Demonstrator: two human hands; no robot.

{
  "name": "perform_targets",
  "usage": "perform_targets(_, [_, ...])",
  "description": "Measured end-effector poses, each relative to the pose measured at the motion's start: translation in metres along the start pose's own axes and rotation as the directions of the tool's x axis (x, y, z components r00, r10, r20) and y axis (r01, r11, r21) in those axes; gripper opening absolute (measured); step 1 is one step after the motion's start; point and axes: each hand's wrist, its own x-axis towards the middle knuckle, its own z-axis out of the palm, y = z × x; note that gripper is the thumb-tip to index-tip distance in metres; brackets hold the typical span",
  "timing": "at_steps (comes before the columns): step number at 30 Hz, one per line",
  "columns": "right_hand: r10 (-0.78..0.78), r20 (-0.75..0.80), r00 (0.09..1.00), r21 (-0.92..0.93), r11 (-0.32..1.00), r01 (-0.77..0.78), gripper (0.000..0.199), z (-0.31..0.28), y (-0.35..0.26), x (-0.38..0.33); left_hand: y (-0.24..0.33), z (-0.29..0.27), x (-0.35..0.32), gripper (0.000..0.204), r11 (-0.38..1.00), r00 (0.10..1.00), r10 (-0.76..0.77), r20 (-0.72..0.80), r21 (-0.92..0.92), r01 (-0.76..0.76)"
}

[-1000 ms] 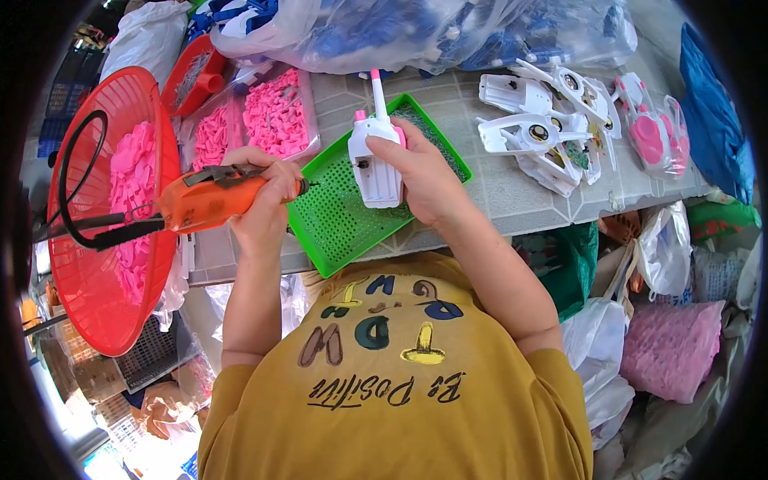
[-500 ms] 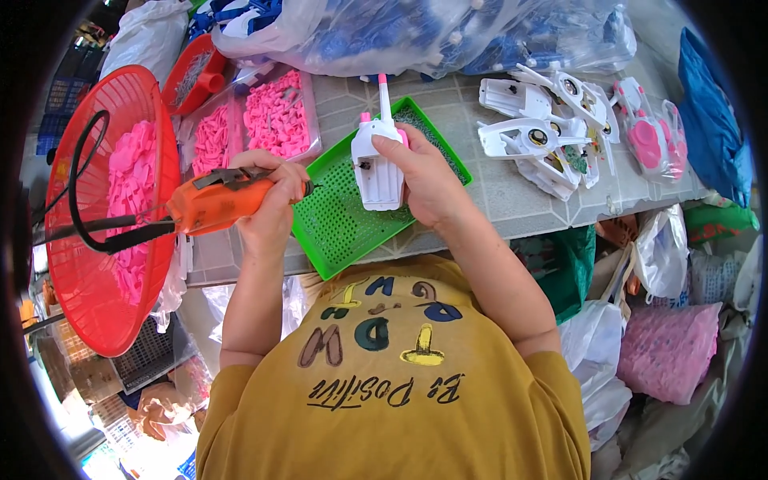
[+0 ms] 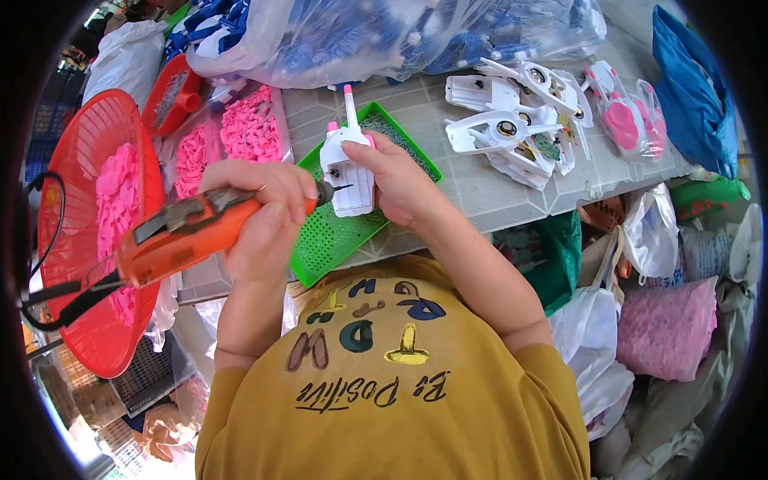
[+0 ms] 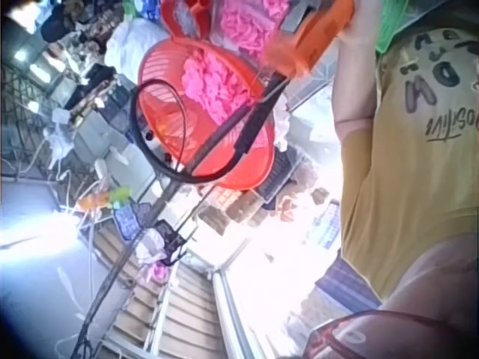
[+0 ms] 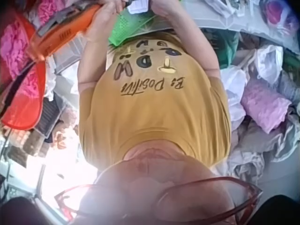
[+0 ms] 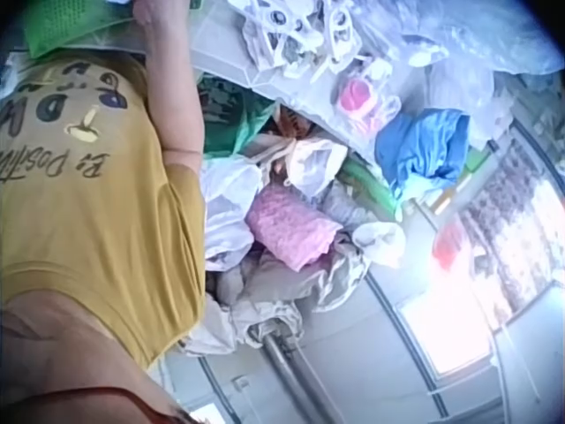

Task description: Assembling the internal components, plastic shells, and screws of toy walkie-talkies.

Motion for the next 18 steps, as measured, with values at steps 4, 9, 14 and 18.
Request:
perform_targets(4, [0.021,-0.017,1.0,0.018,1.0,-0.021,0.038,0.003,-0.004,-0.003,-0.019,-0.002,0.001,0.026,0.998,1.0,-0.021,0.022,-0.064,0.022])
perform_targets(9, [0.03,0.007,1.0,0.007,1.0,-0.03,0.035,0.004,-0.006,-0.003,-0.031,-0.006,0.001,0.027,0.999,0.997,0.004,0.073,-0.047,0.0])
perform_targets(14, [0.003,0.015,1.0,-0.028,1.0,-0.003,0.038,0.004,-0.005,-0.003,-0.029,-0.002,-0.003,0.029,0.998,0.998,-0.045,0.048,0.044,0.043])
perform_targets(18, [-0.016,-0.034,0.999,-0.038,0.999,0.015,0.042,0.007,-0.005,-0.005,-0.026,-0.002,-0.006,0.029,0.988,0.996,-0.072,0.061,0.143,0.062])
